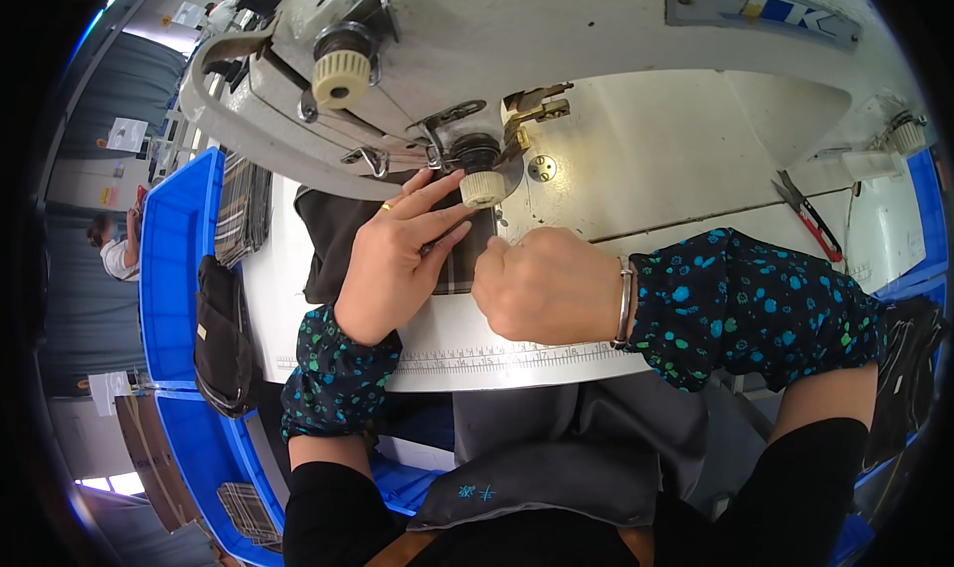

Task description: The person sews zippers onto small black pouches using an industrial sewing machine. They pick up pouches from a blue bin, align the zipper with the fabric, and guide the material under the needle. After sewing, the finished pouches are placed into a separate blue bin.

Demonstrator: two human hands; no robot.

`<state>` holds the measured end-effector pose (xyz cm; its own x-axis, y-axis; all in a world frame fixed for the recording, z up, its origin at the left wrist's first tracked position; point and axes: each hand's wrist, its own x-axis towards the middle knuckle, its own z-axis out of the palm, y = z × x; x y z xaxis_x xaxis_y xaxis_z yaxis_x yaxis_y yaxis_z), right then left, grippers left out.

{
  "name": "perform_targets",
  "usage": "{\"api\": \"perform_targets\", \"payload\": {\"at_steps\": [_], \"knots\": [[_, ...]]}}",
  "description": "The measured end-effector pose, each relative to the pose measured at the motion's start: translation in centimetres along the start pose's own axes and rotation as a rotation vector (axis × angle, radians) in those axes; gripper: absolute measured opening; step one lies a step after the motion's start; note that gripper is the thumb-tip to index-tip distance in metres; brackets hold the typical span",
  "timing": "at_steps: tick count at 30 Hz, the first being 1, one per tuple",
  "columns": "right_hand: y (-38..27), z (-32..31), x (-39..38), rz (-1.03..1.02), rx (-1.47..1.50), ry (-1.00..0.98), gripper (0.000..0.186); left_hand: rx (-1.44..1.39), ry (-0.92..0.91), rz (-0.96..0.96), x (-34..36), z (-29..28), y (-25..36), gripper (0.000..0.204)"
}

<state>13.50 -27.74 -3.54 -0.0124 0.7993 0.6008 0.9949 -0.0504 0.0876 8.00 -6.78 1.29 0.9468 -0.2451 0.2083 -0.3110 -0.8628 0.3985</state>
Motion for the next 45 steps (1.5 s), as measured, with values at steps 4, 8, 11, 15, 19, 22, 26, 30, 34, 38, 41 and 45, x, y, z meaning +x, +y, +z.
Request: {"api": "perform_targets", "payload": {"at_steps": [4, 8, 11, 15, 19, 22, 26, 30, 34, 38, 41, 45], "knots": [[-0.2, -0.1, -0.1, 0.023, 0.008, -0.036, 0.014, 0.054, -0.003, -0.036, -0.3, 0.4, 0.7, 0.028], [-0.7, -0.2, -0.1, 0.043, -0.043, -0.043, 0.014, 0.015, 0.043, -0.050, -0.4, 1.1, 0.8, 0.029], [-0.8, -0.2, 0.0, 0.029, -0.084, -0.045, 0.015, 0.044, 0.089, -0.032, -0.6, 1.6, 1.2, 0.030], [-1.2, -0.9, -0.1, 0.060, -0.108, -0.137, 0.019, 0.078, 0.103, 0.005, -0.6, 1.7, 1.3, 0.029], [-1.2, -0.6, 0.0, 0.063, -0.055, -0.078, 0.019, 0.095, 0.093, 0.003, -0.7, 1.7, 1.4, 0.029], [-1.2, -0.4, -0.2, 0.066, -0.081, -0.085, 0.019, 0.113, 0.100, 0.001, -0.7, 1.8, 1.4, 0.029], [-0.4, -0.1, 0.3, 0.106, -0.130, -0.080, 0.019, 0.162, 0.079, -0.050, -0.4, 2.2, 0.9, 0.032], [0.1, -0.1, 0.4, 0.149, -0.079, -0.087, 0.019, 0.125, 0.040, -0.096, -0.1, 2.2, 0.3, 0.037], [0.2, -0.1, 0.4, 0.165, -0.061, -0.087, 0.019, 0.199, 0.068, -0.077, -0.5, 1.7, 0.8, 0.038], [0.1, -0.2, 0.2, 0.160, -0.090, -0.105, 0.019, 0.350, 0.156, 0.021, -1.3, 0.3, 1.5, 0.033], [0.0, 0.0, 0.3, 0.153, -0.092, -0.096, 0.019, 0.427, 0.273, 0.156, -1.2, 0.4, 1.5, 0.029], [-0.9, -0.6, 0.3, 0.152, -0.082, -0.122, 0.021, 0.377, 0.226, 0.264, -1.4, 1.2, 1.6, 0.025]]}}
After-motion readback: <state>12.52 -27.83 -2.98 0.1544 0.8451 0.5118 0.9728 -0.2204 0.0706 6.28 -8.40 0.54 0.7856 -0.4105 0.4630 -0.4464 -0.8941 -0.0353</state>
